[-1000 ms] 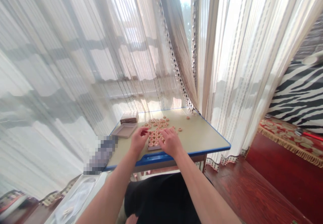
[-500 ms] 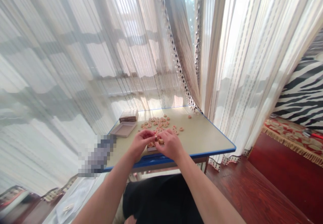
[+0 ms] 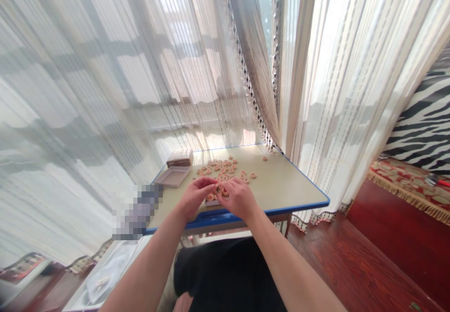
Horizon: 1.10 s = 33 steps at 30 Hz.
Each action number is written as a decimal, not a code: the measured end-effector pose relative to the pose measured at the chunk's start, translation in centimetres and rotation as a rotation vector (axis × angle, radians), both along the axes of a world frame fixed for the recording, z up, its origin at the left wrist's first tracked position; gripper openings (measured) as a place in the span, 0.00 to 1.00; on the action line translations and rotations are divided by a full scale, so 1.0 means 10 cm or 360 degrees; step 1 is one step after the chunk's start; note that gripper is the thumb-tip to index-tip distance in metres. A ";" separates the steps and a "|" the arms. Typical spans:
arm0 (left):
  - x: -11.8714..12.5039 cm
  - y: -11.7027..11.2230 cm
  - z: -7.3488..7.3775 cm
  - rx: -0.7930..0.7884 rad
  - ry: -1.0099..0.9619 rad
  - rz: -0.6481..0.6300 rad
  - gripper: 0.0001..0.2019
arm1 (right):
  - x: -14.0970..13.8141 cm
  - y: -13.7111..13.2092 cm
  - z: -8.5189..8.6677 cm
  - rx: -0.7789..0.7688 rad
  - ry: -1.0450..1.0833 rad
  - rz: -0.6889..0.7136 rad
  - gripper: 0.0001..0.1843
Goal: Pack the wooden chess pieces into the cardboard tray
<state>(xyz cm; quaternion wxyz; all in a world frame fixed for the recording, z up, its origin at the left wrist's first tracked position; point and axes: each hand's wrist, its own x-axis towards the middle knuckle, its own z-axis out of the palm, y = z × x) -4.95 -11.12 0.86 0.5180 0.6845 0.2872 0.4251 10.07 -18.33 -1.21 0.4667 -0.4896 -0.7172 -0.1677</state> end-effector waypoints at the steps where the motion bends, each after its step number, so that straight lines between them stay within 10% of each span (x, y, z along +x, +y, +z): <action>1: -0.01 0.01 0.01 0.0115 0.0042 0.0197 0.14 | 0.01 0.00 0.00 -0.0003 0.0031 -0.0004 0.10; 5: -0.09 0.10 0.01 0.0561 0.0167 0.1363 0.11 | 0.11 -0.04 0.02 -0.0009 0.0207 -0.0073 0.10; 7: -0.13 0.17 0.00 0.0515 0.0239 0.1488 0.09 | 0.15 -0.07 0.02 -0.0030 0.0238 -0.0085 0.09; 33: -0.04 0.15 -0.08 0.0670 0.0485 0.1216 0.08 | 0.22 -0.03 -0.09 -0.0450 0.0133 -0.0088 0.10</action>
